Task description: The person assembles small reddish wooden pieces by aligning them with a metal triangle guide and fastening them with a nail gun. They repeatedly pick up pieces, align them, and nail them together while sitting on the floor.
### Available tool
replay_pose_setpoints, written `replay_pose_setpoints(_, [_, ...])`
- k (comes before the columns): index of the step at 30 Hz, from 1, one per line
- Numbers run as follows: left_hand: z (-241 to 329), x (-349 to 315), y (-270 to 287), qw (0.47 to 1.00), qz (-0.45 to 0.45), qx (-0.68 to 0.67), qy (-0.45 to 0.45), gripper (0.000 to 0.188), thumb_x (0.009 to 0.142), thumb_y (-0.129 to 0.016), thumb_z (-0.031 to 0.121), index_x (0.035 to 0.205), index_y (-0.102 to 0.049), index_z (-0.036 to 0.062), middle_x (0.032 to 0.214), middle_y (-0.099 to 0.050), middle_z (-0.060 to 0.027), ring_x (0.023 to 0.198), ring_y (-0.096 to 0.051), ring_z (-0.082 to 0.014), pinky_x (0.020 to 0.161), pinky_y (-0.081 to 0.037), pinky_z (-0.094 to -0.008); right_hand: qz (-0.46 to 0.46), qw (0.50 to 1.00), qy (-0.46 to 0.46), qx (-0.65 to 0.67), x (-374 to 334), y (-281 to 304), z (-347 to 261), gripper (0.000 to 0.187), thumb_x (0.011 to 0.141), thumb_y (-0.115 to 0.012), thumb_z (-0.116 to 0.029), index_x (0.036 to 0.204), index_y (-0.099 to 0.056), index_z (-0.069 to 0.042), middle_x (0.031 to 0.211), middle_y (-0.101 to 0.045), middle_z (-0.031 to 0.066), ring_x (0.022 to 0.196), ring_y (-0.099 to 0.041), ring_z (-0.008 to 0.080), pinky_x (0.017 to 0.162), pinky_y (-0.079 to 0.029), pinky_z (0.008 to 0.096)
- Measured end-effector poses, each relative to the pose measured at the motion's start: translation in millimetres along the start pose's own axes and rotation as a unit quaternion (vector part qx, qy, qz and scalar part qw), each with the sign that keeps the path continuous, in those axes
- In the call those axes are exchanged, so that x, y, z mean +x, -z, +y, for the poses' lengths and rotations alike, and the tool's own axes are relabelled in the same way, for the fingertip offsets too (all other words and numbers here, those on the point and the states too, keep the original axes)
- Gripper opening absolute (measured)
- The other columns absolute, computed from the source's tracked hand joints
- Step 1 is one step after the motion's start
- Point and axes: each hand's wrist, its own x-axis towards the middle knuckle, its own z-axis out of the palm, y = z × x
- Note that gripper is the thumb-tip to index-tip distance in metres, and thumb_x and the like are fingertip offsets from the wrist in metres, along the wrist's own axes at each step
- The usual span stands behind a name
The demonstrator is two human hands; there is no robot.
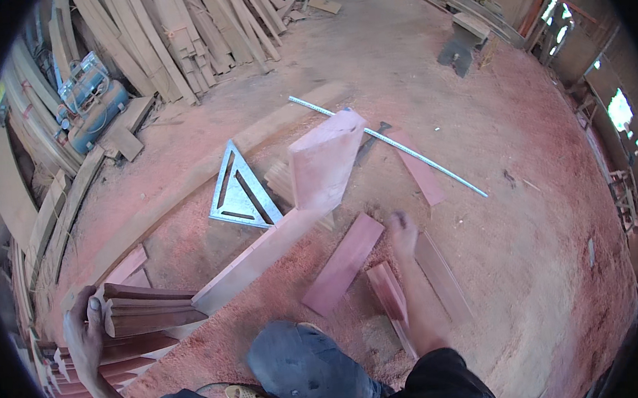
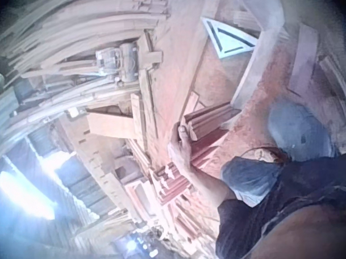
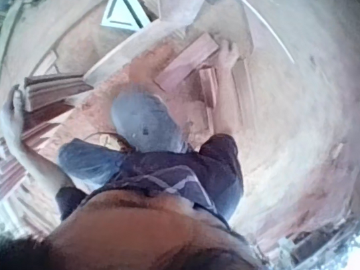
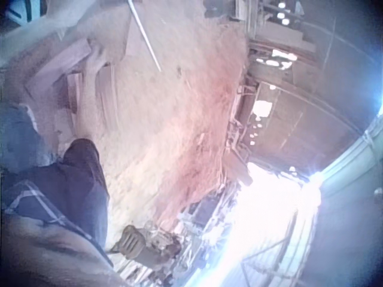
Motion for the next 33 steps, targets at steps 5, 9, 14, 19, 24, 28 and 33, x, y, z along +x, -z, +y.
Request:
replay_pose_setpoints(5, [20.2,-3.3,-14.7,0.989,0.051,0.127,0.06,0.047,0.115,-0.048,0.041,0.142,-0.07,0.0093,0.11,-0.076,-0.0282,0.097,-0.072,-0.0499,0.084,-0.052,-0.0587,-0.058,0.915,-0.021,-0.4,145.6,38.4,137.0,0.049,0.105,-0.068,-0.037,0.138,-0.068,-0.001,0.131,-0.074,0.0202,0.117,-0.07,0.0365,0.1,-0.055,0.0496])
replay_pose_setpoints(9, [33.1,-8.8,-10.4,0.984,0.025,0.173,0.02,0.049,0.113,-0.052,0.039,0.144,-0.067,0.0043,0.089,-0.069,-0.028,0.082,-0.07,-0.044,0.075,-0.049,-0.0537,-0.196,0.843,0.05,-0.499,212.1,85.1,242.7,0.051,0.111,-0.059,-0.043,0.144,-0.063,-0.004,0.14,-0.067,0.0158,0.13,-0.059,0.0357,0.111,-0.045,0.0557])
replay_pose_setpoints(14, [44.4,-7.9,-1.6,0.98,-0.056,0.128,0.143,0.064,0.114,-0.046,0.053,0.147,-0.063,0.0013,0.095,-0.07,-0.0241,0.096,-0.067,-0.0433,0.089,-0.047,-0.0509,-0.245,0.817,-0.02,-0.521,273.0,100.0,281.5,0.051,0.112,-0.056,-0.045,0.145,-0.056,-0.006,0.128,-0.064,0.0161,0.115,-0.056,0.0322,0.099,-0.039,0.0539])
replay_pose_setpoints(19, [44.5,-4.2,-12.9,0.991,-0.008,0.042,0.13,0.067,0.115,-0.048,0.055,0.148,-0.062,-0.0004,0.092,-0.069,-0.0203,0.09,-0.071,-0.0365,0.084,-0.05,-0.0451,-0.162,0.904,-0.281,-0.279,304.7,103.0,267.1,0.033,0.107,-0.07,-0.035,0.102,-0.066,-0.003,0.073,-0.062,0.0047,0.05,-0.055,0.0204,0.047,-0.051,0.0428])
replay_pose_setpoints(24, [48.5,-4.7,-14.4,0.981,-0.034,0.05,0.184,0.069,0.116,-0.043,0.052,0.15,-0.06,-0.0051,0.133,-0.072,-0.0264,0.125,-0.069,-0.0388,0.108,-0.047,-0.0454,-0.425,0.834,-0.351,0.027,313.9,114.1,261.8,0.037,0.107,-0.071,-0.044,0.115,-0.071,-0.008,0.099,-0.071,0.0058,0.084,-0.067,0.0214,0.07,-0.056,0.0408])
replay_pose_setpoints(28, [50.3,-3.3,-13.2,0.984,-0.024,0.048,0.171,0.063,0.115,-0.046,0.048,0.148,-0.062,-0.0027,0.11,-0.075,-0.0286,0.106,-0.074,-0.0401,0.095,-0.051,-0.046,-0.375,0.884,-0.274,-0.056,291.0,78.3,227.5,0.063,0.106,-0.07,-0.05,0.151,-0.062,-0.007,0.147,-0.06,0.0092,0.136,-0.054,0.0258,0.113,-0.047,0.0446])
replay_pose_setpoints(33, [51.4,-1.9,-11.7,0.987,-0.014,0.021,0.158,0.058,0.115,-0.049,0.044,0.146,-0.063,-0.0023,0.1,-0.076,-0.0268,0.101,-0.076,-0.0421,0.087,-0.054,-0.0485,-0.275,0.864,-0.404,0.124,246.4,44.4,133.2,0.052,0.107,-0.07,-0.052,0.137,-0.07,-0.01,0.112,-0.069,0.0055,0.099,-0.065,0.019,0.082,-0.055,0.0359])
